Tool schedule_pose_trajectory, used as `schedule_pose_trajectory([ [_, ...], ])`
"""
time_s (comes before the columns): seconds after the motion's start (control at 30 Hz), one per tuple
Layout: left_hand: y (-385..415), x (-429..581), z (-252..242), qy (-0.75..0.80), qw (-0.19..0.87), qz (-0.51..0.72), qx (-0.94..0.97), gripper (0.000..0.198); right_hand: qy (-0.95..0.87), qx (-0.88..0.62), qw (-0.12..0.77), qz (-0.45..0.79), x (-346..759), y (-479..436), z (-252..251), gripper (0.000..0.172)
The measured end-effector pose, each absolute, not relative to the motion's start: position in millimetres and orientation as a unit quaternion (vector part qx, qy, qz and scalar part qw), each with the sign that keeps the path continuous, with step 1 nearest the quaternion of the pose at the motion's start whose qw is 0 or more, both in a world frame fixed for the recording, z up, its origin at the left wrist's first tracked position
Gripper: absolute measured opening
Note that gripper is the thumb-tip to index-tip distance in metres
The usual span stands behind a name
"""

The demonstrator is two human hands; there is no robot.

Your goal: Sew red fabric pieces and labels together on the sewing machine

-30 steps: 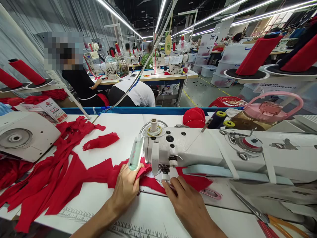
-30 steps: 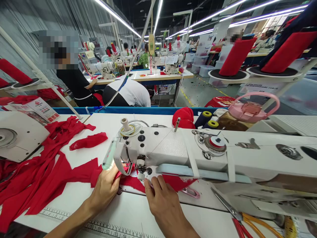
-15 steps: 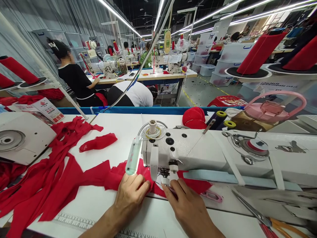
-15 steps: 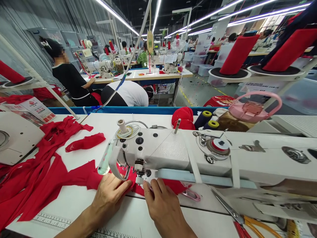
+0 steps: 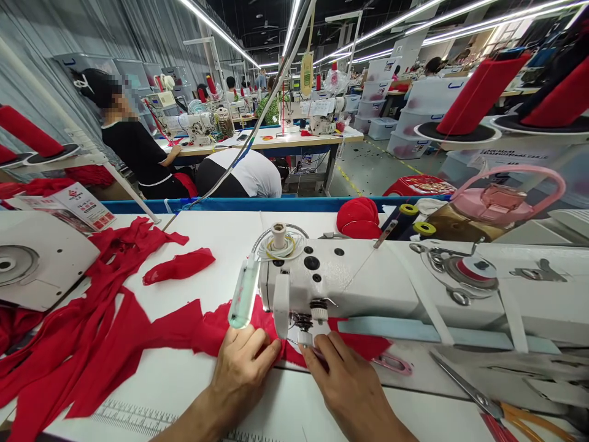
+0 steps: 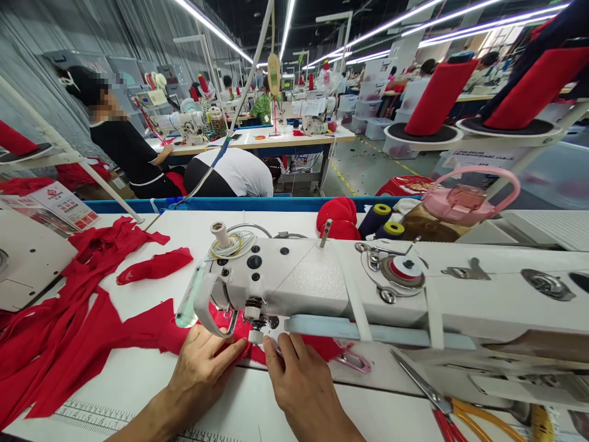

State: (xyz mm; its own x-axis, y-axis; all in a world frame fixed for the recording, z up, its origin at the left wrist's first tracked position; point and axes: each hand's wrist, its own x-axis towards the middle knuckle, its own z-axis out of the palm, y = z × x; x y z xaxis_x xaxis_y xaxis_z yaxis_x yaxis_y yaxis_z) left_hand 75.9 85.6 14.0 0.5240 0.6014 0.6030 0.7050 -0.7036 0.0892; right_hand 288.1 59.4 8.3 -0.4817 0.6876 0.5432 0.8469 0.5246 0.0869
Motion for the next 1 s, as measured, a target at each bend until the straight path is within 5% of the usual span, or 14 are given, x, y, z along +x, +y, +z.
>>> schedule_pose_trajectory([
  [1.0,84.7,76.3,15.6,-0.377,0.095,-0.302,-0.870,0.030,-0.841,-0.457,0.244,-0.159,287.8,59.9,7.1,0.030],
])
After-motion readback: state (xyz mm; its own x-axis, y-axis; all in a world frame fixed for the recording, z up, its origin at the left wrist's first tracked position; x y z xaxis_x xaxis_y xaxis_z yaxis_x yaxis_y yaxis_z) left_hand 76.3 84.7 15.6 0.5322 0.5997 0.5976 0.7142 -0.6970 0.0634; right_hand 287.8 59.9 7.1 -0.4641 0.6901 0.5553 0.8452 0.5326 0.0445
